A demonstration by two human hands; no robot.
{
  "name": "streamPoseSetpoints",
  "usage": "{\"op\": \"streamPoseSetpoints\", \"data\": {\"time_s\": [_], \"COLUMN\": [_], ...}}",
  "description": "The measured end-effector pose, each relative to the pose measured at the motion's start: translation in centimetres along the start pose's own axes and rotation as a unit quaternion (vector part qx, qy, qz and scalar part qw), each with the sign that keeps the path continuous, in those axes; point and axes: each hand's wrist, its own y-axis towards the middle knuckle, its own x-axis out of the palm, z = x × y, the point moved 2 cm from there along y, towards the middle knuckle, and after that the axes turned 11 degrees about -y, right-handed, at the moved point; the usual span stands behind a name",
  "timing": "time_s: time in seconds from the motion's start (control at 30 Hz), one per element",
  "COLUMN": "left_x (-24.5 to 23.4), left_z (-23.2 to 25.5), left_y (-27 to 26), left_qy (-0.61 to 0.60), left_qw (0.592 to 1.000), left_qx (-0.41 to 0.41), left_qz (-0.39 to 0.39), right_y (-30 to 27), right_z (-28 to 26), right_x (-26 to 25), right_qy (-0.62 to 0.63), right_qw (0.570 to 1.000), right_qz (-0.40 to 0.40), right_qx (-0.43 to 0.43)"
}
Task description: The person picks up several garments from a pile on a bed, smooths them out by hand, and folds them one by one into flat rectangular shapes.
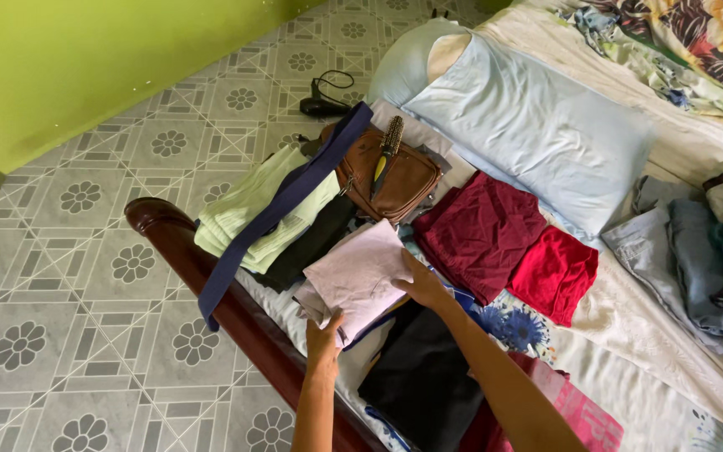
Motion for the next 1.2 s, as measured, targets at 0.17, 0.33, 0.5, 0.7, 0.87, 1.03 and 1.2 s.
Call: {"op": "streamPoseSetpoints", "data": {"time_s": [0.17,0.33,0.5,0.7,0.87,1.03,1.2], "left_x": [-1.1,-2.6,-2.1,7.5,18.1,20.7,17.4], "left_z": [-0.6,0.8,-1.7,-12.5,-25.1,-38.9,-51.8], "left_y": [0.9,-3.0,-8.8,-14.1,-25.6,-32.5,-34.5], "left_qy": [-0.005,0.067,0.198,0.209,0.304,0.307,0.381], "left_qw": [1.0,0.988,0.921,0.921,0.874,0.817,0.771], "left_qx": [0.001,0.102,0.27,0.283,0.077,0.026,-0.071], "left_qz": [0.011,0.092,0.199,-0.17,-0.372,-0.488,-0.505], "right_y": [0.1,-1.8,-7.6,-23.4,-42.6,-62.3,-74.4], "right_z": [-0.2,1.9,7.0,16.6,25.1,29.7,32.0], "right_x": [-0.6,-2.7,-7.9,-15.5,-19.9,-22.6,-22.9], "right_qy": [-0.011,0.015,0.122,0.172,-0.069,-0.392,-0.349], "right_qw": [0.999,0.998,0.98,0.945,0.878,0.751,0.805], "right_qz": [-0.001,0.041,0.085,0.186,0.185,0.095,0.122], "right_qx": [0.031,0.045,0.132,0.205,0.436,0.523,0.464]}}
